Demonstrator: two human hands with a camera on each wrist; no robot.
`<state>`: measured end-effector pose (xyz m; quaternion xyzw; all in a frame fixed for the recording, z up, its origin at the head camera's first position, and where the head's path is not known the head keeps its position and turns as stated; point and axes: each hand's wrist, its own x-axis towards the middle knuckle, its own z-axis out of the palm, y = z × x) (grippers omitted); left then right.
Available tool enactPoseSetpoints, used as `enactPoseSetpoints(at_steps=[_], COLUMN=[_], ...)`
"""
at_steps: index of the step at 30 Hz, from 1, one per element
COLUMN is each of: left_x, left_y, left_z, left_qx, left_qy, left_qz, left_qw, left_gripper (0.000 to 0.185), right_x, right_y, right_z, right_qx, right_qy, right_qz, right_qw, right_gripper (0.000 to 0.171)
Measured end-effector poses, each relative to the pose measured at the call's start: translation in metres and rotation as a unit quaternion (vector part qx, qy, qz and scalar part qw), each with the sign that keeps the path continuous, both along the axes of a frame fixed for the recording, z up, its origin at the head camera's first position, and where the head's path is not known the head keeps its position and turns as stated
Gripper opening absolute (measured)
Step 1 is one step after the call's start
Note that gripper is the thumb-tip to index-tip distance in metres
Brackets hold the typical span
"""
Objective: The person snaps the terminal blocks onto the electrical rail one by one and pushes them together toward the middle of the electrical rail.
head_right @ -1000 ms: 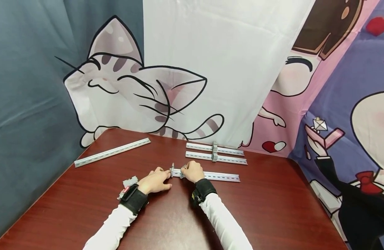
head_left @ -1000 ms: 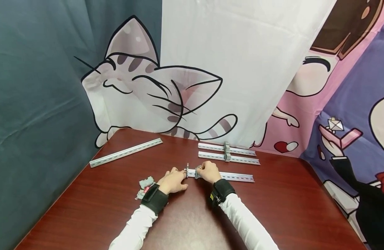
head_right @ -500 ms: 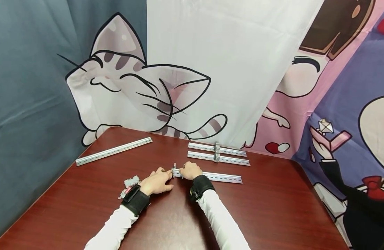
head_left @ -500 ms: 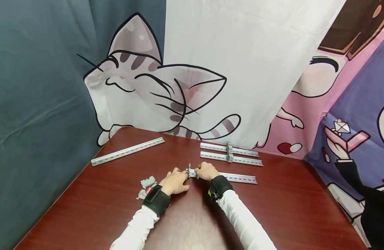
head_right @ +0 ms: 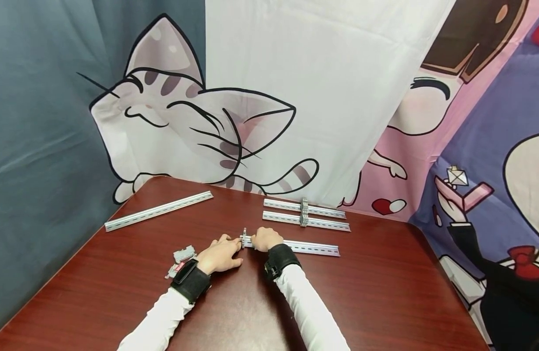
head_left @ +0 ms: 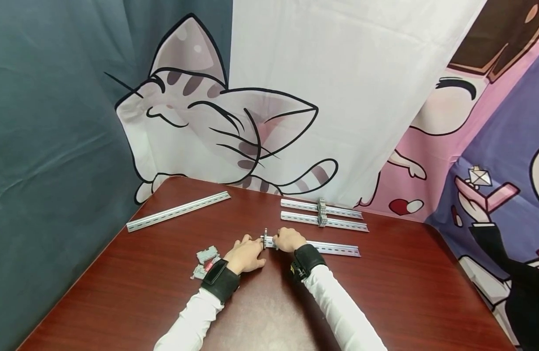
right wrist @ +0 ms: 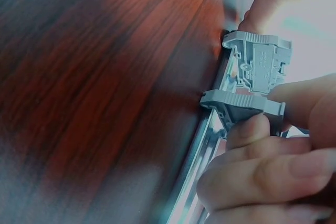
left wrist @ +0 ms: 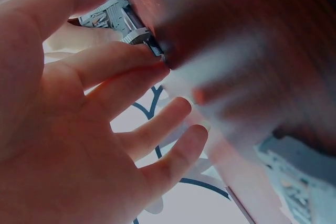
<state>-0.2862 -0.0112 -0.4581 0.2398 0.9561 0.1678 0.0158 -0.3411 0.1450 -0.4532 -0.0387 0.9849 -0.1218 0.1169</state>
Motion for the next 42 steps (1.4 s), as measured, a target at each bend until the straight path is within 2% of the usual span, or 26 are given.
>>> enactPoseSetpoints(at_steps=[20,30,36,42], left_x=[0.002,0.002,0.001,0.001], left_y=[0.005,0.006,0.007,0.006], left_z=[0.0,-0.003,-0.005,-0.003], left_qx=[-0.02,-0.022,-0.023,-0.013], left_qy=[0.002,0.031,0.037,0.044], left_qz=[0.015,0.017,0.017,0.012], left_qw=[0.9997,0.9992,0.9989,0.9989], left_gripper=[0.024,0.023,0.022,0.018], right_x=[0.0,-0.001,-0.004,-0.001], right_y=[0.001,-0.003,-0.002,-0.005], right_z=[0.007,0.011,0.01,0.017], right_qx=[0.004,0.014,0.015,0.026], right_qy=[-0.034,-0.044,-0.056,-0.053], right_qz=[0.014,0.008,0.029,0.031], right_qw=[0.999,0.999,0.998,0.998], right_gripper=[0.025,0.024,0.026,0.025])
